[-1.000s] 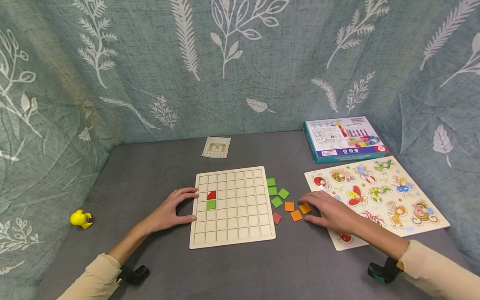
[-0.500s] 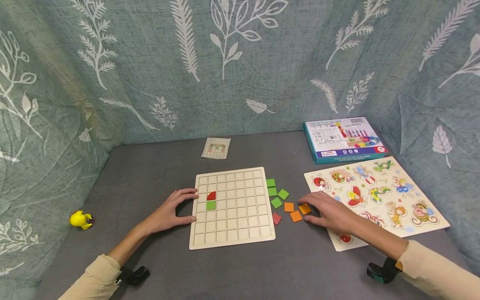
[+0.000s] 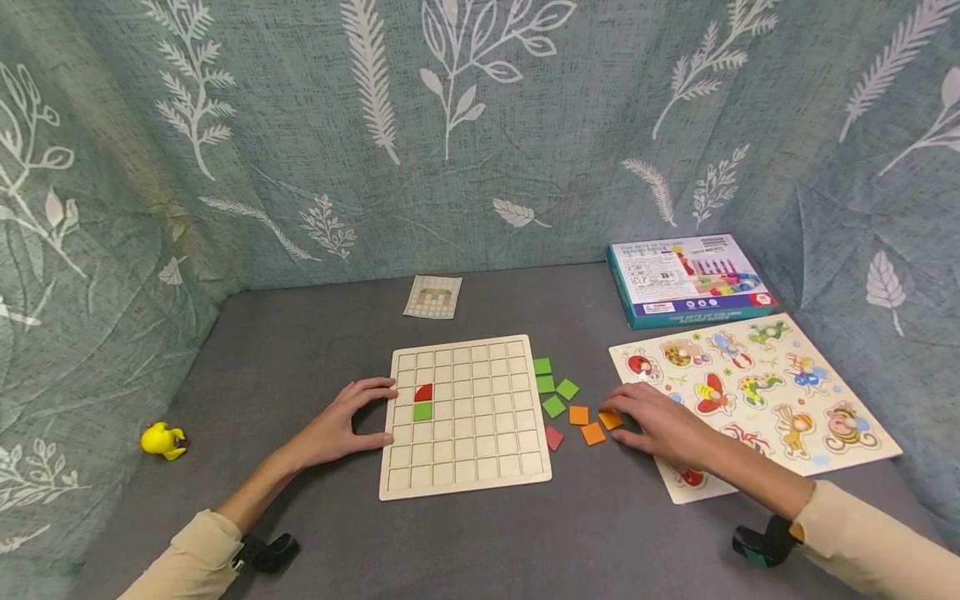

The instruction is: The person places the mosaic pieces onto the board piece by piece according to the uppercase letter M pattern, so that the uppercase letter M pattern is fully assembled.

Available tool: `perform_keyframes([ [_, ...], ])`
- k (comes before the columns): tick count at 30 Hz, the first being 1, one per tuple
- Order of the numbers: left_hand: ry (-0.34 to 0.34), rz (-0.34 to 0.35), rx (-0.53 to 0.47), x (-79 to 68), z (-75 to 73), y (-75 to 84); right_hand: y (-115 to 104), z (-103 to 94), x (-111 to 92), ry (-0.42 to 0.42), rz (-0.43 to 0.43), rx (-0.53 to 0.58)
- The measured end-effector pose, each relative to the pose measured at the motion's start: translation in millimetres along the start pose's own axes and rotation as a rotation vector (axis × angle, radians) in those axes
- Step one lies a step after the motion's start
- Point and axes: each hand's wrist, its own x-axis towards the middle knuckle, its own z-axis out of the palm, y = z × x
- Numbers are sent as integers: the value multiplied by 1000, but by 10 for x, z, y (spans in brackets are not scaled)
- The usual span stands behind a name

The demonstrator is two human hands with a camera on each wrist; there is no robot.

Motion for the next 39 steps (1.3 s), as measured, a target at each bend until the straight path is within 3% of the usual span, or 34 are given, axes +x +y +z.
perform_keyframes([
  [7,-3,-6,-5,-7,-7,6,27,12,44,23,-81,-53],
  [15,-2,-8,-1,-15,14,-5,18,-56,116,-34,-148,-76],
  [39,-1,-1,-16,-9,5,-1,28,-70,124,-58,-123,-40],
])
